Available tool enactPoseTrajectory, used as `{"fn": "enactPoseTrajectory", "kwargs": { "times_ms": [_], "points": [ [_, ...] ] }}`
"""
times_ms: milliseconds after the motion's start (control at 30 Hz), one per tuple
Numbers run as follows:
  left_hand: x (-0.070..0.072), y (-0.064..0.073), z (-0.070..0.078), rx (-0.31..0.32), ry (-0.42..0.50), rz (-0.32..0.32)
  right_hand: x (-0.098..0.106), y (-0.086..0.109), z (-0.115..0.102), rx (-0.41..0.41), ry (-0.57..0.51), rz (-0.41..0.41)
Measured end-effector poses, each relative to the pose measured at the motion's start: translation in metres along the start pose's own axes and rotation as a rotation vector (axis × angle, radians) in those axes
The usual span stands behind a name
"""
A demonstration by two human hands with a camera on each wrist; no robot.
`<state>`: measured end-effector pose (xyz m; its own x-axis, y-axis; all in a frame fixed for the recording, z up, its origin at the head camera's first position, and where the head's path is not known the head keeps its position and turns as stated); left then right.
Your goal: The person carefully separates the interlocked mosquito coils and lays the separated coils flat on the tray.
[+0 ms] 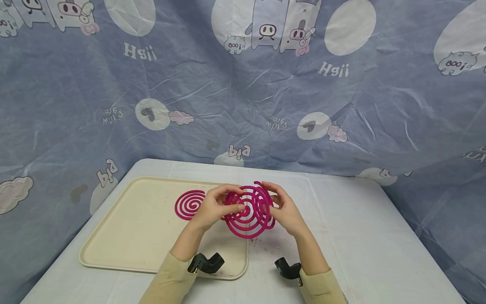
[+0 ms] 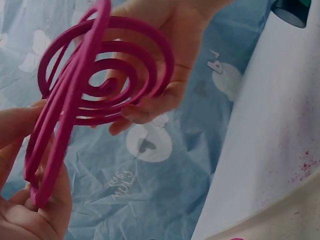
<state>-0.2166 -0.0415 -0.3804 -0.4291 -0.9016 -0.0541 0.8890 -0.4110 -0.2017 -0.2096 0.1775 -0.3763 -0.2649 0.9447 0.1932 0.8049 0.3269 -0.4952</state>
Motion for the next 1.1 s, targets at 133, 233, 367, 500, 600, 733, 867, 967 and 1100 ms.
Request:
{"fn": "enactPoseTrajectory", "kwargs": {
  "times_ms": [133, 233, 367, 500, 600, 733, 867, 967, 1100],
  "points": [
    [0.007, 0.0, 0.0, 0.067, 0.031, 0.023, 0.002, 0.0, -0.001, -0.022, -0.038, 0.011],
    [0.012, -0.001, 0.0, 0.133, 0.054, 0.051, 0.005, 0.0, -0.001, -0.067, -0.05, 0.03],
    [0.017, 0.0, 0.002, 0.175, 0.043, 0.061, 0.011, 0.0, 0.0, -0.105, -0.12, 0.012],
    [0.022, 0.002, 0.005, 0.207, -0.011, 0.02, 0.018, 0.001, 0.003, -0.128, -0.165, -0.04],
    [0.025, 0.003, 0.005, 0.237, -0.092, -0.048, 0.023, 0.002, 0.005, -0.162, -0.151, -0.109],
    [0.027, 0.004, 0.004, 0.274, -0.198, -0.108, 0.025, 0.004, 0.007, -0.22, -0.132, -0.18],
    [0.028, 0.004, 0.003, 0.288, -0.219, -0.076, 0.023, 0.004, 0.009, -0.248, -0.095, -0.151],
    [0.028, 0.003, 0.003, 0.264, -0.18, -0.014, 0.022, 0.003, 0.01, -0.234, -0.064, -0.086],
    [0.026, 0.001, 0.002, 0.249, -0.112, 0.094, 0.019, 0.002, 0.01, -0.212, -0.078, 0.027]
  ]
}}
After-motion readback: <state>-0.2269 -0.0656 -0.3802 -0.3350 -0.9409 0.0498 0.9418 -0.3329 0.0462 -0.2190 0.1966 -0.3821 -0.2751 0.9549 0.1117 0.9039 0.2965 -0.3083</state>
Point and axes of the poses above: each hand's wrist, its own y-axis away from the middle knuckle, its own x-axis out of the back of the hand, z = x × y, the point moved 1 cm from there along -y, towards the middle knuckle, and after that the axes turned 13 degrees about x, right-handed, at the moved point
